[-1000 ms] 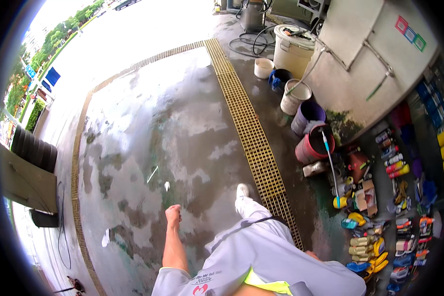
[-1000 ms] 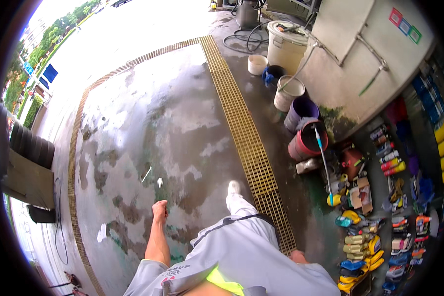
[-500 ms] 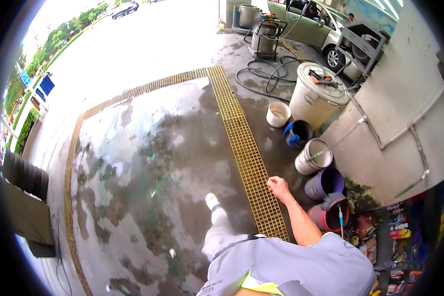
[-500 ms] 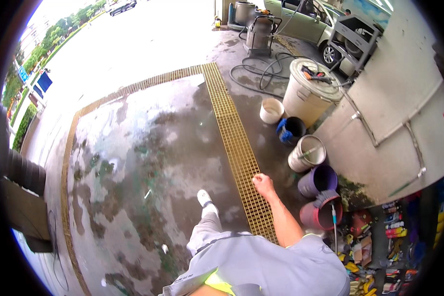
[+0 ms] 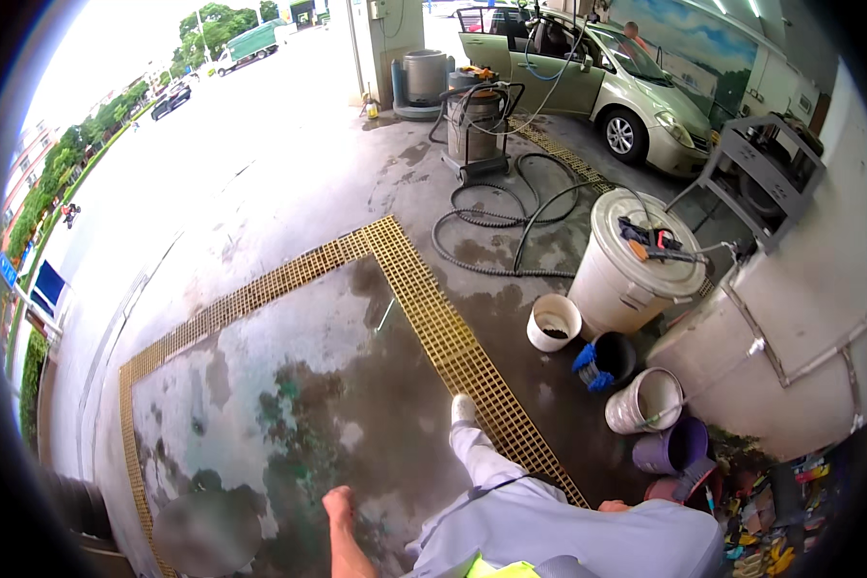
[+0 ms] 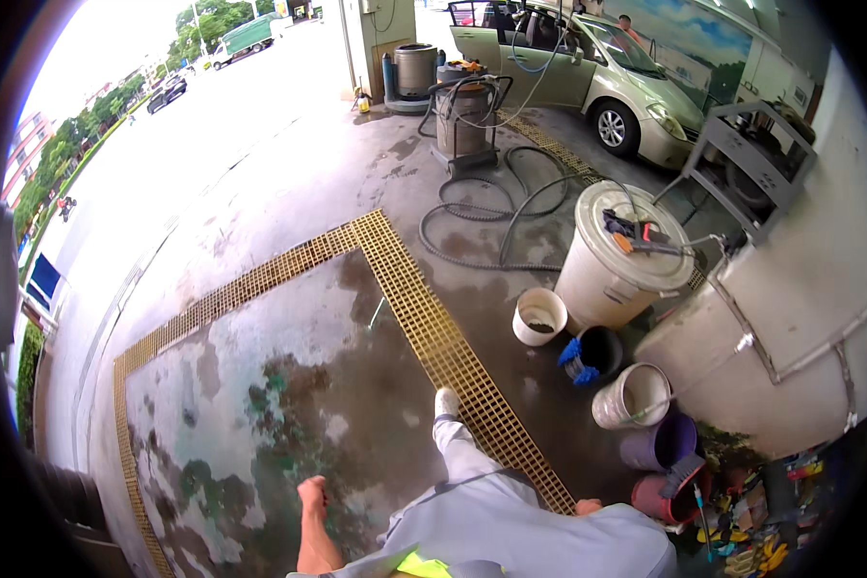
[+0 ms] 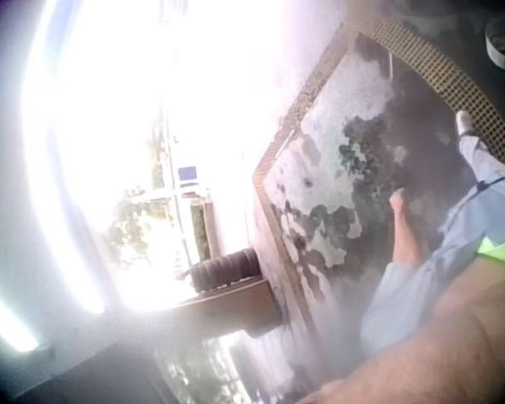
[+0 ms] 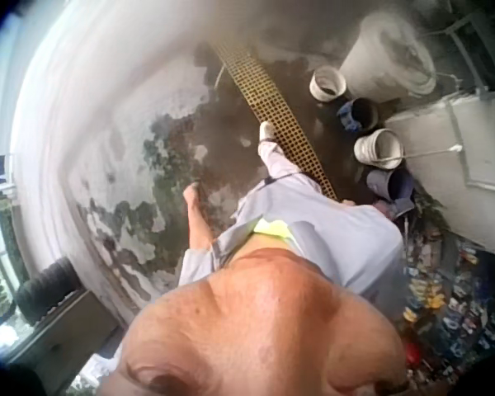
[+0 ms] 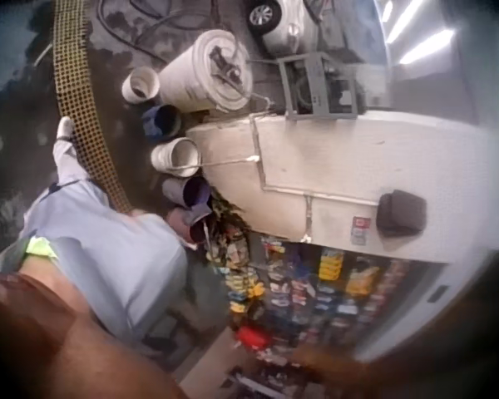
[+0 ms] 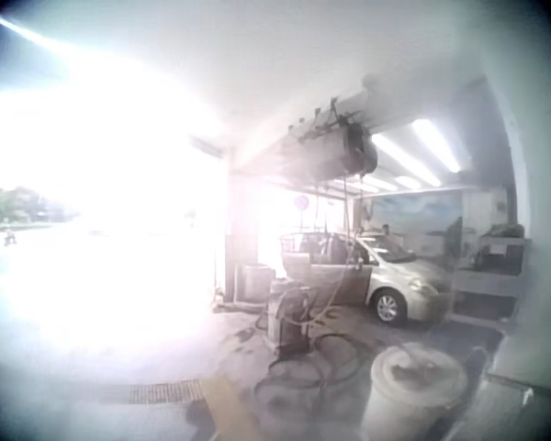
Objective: The person selects a socket and a ratchet from a tool station, walks to a car, and uses the tools by hand to remove a bolt from the side of a seat.
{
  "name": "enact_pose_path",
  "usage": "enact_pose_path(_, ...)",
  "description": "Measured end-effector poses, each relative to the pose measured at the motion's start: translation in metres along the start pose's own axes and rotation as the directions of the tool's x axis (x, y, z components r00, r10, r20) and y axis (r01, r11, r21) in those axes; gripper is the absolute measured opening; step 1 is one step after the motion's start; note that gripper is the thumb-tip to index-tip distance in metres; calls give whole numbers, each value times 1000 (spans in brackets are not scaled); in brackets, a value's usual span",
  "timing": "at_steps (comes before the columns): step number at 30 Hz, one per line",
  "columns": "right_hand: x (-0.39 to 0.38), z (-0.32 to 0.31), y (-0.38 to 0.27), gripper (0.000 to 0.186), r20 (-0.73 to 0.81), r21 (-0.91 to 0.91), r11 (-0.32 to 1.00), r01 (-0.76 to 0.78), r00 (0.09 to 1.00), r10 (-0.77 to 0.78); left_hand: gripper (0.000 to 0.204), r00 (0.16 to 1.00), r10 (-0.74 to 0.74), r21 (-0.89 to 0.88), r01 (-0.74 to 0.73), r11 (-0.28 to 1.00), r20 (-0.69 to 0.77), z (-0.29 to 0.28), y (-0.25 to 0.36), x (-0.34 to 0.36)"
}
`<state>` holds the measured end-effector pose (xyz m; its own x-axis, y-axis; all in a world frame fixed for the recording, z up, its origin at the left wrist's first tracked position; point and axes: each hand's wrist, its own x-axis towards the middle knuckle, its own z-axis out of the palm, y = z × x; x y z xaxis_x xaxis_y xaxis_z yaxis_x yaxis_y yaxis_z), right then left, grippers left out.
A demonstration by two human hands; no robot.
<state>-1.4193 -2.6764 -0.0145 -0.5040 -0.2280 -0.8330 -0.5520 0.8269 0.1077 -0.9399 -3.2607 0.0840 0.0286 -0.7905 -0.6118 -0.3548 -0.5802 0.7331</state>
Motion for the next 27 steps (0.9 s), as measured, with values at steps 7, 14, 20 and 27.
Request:
enact_pose_path(7, 112, -426, -286, 30, -86, 967, 253, 30, 974, 212, 10, 954, -297, -229, 281, 932, -40, 116, 180, 133)
enact_pose_path(14, 230, -779, -553, 34, -530, 735, 378, 563, 825, -199, 9, 920, -354, 508, 226, 831, 170, 226, 220, 266)
enact_pose_path(20, 345, -855, -651, 19, -506, 779, 370, 506, 856, -106, 14, 885, -364, 687, 71, 723, 291, 279, 382, 451)
enact_pose_path(27, 311, -910, -665, 13, 187, 942, 201, -269, 918, 351, 22, 867, -331, 656, 6, 755, 373, 247, 652, 741)
